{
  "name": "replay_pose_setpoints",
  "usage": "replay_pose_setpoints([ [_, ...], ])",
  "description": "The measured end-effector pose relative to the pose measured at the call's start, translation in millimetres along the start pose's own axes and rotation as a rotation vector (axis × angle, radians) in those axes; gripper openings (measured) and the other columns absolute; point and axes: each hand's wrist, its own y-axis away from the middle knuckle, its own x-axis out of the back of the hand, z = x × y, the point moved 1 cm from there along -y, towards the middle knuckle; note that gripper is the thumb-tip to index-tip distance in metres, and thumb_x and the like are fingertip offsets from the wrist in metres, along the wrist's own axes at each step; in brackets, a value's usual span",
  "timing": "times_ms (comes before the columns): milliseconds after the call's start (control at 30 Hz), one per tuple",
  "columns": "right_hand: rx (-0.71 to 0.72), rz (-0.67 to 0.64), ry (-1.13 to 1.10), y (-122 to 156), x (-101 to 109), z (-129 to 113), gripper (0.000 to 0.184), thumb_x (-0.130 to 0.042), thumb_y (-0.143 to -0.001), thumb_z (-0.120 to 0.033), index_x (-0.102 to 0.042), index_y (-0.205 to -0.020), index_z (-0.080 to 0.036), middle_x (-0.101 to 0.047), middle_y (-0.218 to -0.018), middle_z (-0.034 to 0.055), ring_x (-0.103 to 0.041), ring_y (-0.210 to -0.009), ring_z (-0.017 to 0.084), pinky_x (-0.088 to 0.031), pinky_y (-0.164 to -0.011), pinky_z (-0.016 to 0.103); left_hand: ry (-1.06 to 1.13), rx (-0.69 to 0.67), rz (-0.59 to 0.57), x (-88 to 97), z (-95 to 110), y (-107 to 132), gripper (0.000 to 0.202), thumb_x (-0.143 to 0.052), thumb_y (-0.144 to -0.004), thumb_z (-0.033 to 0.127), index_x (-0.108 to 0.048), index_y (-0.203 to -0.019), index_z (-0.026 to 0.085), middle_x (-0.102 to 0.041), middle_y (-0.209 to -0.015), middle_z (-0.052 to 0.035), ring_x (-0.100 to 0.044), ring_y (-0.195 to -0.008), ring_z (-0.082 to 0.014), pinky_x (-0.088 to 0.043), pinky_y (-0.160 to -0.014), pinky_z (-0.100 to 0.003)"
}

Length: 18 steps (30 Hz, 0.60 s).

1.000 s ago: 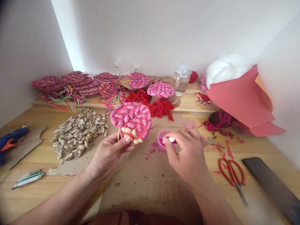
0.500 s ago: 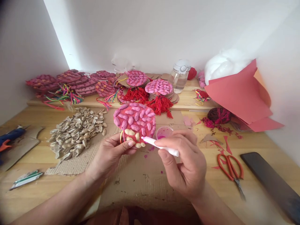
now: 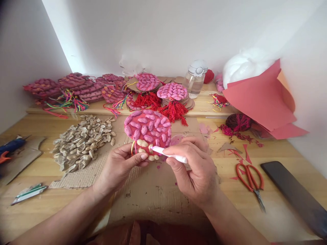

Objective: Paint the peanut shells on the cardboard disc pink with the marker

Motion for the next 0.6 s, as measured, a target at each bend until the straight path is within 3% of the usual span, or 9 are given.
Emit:
replay_pose_setpoints([
  [433,-0.018,-0.058,-0.039,0.9,0.2,-0.5,0.020,-0.062,-0.086,-0.011,-0.066,-0.103,-0.022,-0.070,-0.088,0.0011,-0.056,-0.097,0.021,-0.045,-0.090,0.042,0.034,0.015,0.021,1.9,3.7,-2.2,0.023,-0.086,-0.075,0.032,-0.076,-0.085,0.015,-0.073,-0.078,-0.0009,-0.066,-0.068,-0.0091,-0.059,-0.065,-0.018],
  [600,0.000,0.002,-0.018,-0.2,0.7,0.4,0.021,-0.061,-0.087,-0.009,-0.066,-0.105,-0.020,-0.070,-0.091,0.0018,-0.056,-0.096,0.020,-0.044,-0.089,0.040,0.037,0.027,-0.006,2.3,2.2,-1.6,0.022,-0.085,-0.075,0.032,-0.077,-0.087,0.016,-0.074,-0.081,-0.0017,-0.066,-0.070,-0.0094,-0.058,-0.065,-0.017],
])
